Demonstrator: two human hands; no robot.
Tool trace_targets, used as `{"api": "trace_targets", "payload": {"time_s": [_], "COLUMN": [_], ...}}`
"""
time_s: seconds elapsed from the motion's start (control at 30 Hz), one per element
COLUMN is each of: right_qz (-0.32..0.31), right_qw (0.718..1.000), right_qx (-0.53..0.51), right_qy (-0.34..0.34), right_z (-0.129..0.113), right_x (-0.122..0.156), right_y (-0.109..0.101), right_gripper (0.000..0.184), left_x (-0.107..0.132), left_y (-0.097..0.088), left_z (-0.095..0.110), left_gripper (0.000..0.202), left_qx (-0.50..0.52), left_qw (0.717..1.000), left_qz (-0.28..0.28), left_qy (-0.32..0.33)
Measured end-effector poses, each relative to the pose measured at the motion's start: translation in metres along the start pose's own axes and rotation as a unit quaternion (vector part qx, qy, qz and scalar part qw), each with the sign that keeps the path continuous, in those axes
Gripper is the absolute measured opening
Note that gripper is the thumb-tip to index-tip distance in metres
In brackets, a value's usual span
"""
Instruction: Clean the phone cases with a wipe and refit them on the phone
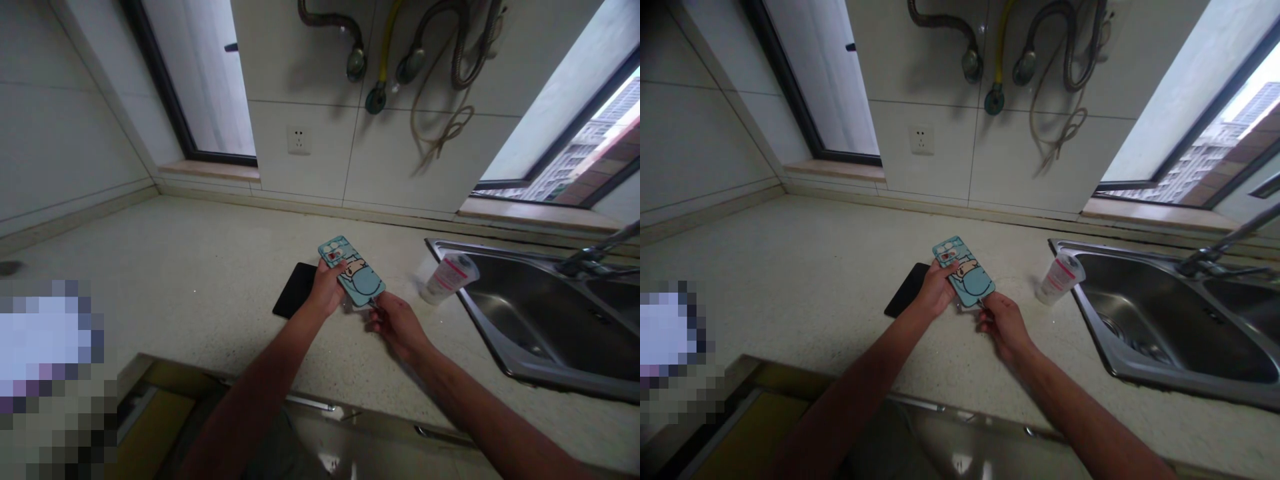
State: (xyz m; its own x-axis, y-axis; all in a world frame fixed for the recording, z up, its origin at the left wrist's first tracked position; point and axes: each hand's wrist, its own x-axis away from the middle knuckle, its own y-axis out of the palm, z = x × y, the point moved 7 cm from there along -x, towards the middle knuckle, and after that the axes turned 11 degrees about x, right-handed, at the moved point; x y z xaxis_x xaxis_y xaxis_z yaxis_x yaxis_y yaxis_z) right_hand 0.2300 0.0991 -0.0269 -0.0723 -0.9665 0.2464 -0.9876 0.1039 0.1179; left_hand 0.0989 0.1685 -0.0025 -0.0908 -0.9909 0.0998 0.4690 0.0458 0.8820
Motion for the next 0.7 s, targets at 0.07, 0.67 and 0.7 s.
{"api": "trace_targets", "payload": {"time_s": [0.07,0.67,0.7], "right_qz": [-0.009,-0.052,-0.063], "right_qw": [0.999,0.997,0.996], "right_qx": [0.039,-0.014,-0.01], "right_qy": [-0.015,-0.056,-0.064], "right_z": [-0.004,-0.01,-0.011], "right_x": [0.0,-0.005,-0.004], "right_y": [0.0,0.007,0.009], "right_gripper": [0.029,0.021,0.021], "left_x": [-0.001,-0.011,-0.01], "left_y": [-0.002,-0.013,-0.013], "left_z": [0.0,-0.008,-0.01], "left_gripper": [0.033,0.015,0.013], "left_qx": [-0.005,0.012,0.012], "left_qw": [1.0,0.997,0.996], "left_qz": [0.006,0.031,0.036], "left_qy": [0.0,-0.065,-0.082]}}
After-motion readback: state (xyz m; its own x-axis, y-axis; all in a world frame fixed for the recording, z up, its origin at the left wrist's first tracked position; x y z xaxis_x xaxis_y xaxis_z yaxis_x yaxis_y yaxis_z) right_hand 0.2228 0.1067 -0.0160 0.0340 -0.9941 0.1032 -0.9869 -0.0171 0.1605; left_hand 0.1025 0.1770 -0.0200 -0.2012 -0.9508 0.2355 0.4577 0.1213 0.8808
